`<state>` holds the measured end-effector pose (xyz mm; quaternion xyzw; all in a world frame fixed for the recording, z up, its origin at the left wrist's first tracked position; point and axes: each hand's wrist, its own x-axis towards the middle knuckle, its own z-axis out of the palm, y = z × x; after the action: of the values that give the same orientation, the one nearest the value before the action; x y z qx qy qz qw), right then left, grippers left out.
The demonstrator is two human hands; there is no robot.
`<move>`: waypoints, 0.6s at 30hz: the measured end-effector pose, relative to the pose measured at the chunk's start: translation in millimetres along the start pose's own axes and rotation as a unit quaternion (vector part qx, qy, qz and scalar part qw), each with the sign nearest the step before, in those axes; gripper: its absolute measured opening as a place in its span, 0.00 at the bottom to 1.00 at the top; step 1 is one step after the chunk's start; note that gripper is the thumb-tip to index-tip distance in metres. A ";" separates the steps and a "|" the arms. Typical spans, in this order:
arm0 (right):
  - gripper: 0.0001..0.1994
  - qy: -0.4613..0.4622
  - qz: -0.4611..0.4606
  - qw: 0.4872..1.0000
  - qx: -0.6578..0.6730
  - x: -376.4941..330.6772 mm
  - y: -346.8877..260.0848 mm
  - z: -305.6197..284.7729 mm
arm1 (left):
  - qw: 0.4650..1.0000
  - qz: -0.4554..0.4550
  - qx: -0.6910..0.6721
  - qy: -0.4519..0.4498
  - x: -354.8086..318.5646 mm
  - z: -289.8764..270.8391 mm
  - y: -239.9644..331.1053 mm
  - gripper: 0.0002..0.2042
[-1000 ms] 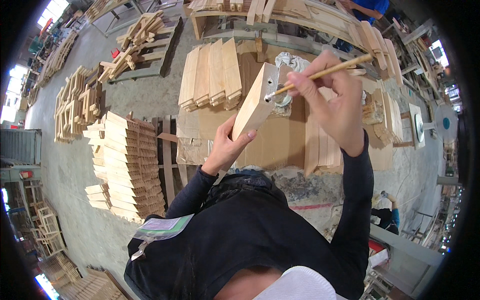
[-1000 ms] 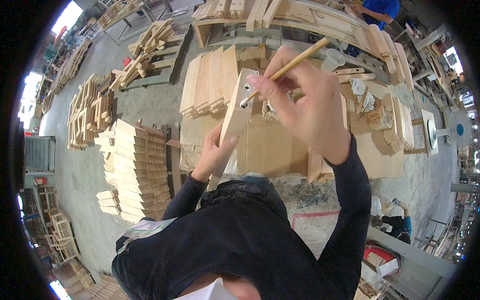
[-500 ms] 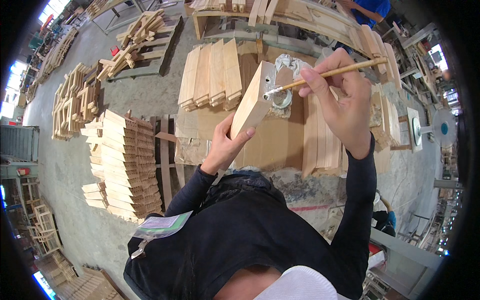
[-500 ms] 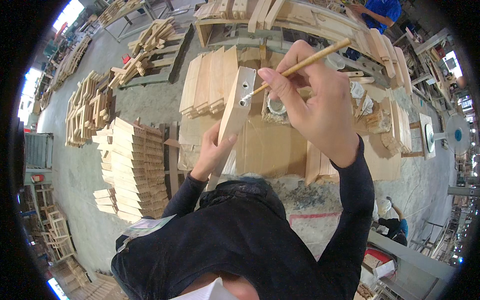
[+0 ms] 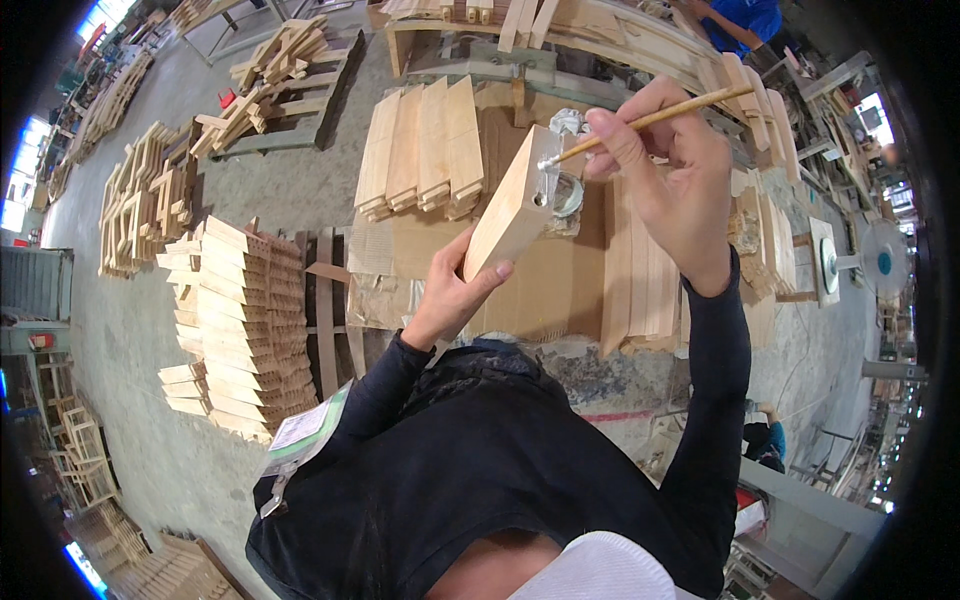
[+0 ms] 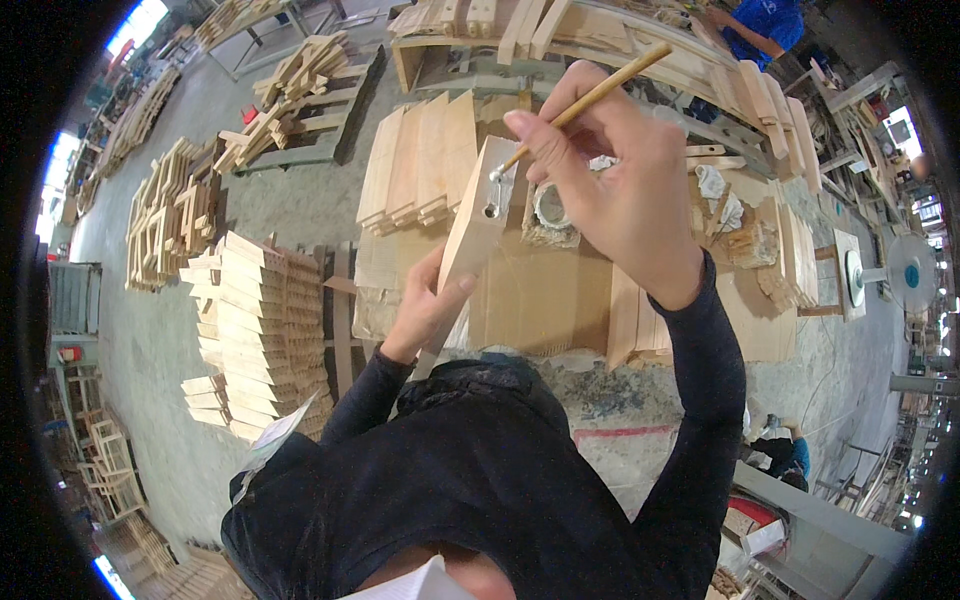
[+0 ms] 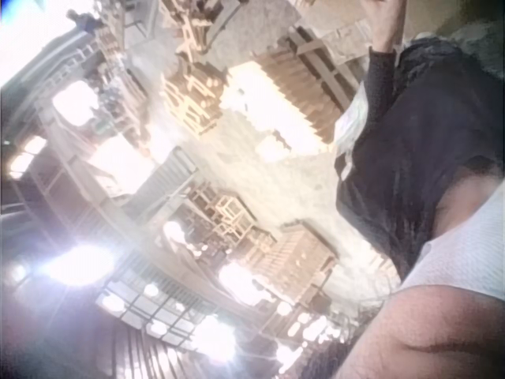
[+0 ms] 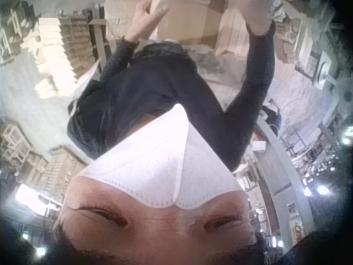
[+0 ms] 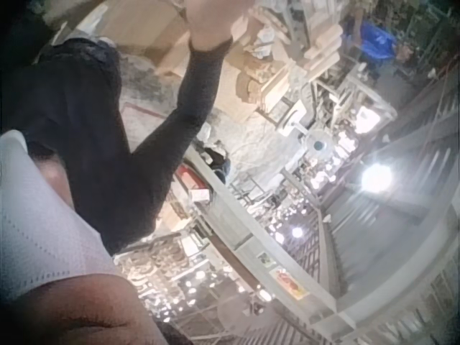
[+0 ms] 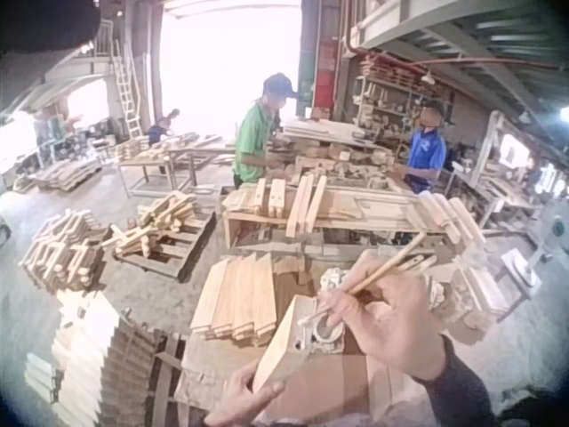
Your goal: The person repeatedly picks up small wooden pieces with holes, dips a brush into a container of white glue, and applies glue into the holes. The person places each treated piece onto a stack on the table and repeats the process.
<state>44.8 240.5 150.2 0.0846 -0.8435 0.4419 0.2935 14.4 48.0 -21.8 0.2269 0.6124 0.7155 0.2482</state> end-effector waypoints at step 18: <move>0.09 0.013 0.005 0.998 -0.068 1.1 -12.4 -1.5 | 0.999 -0.004 -0.033 0.001 0.1 -6.5 4.6 0.26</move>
<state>49.5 234.5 160.2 0.0539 -0.8681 0.3859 0.3076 9.9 42.5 -18.2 0.2151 0.5899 0.7344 0.2578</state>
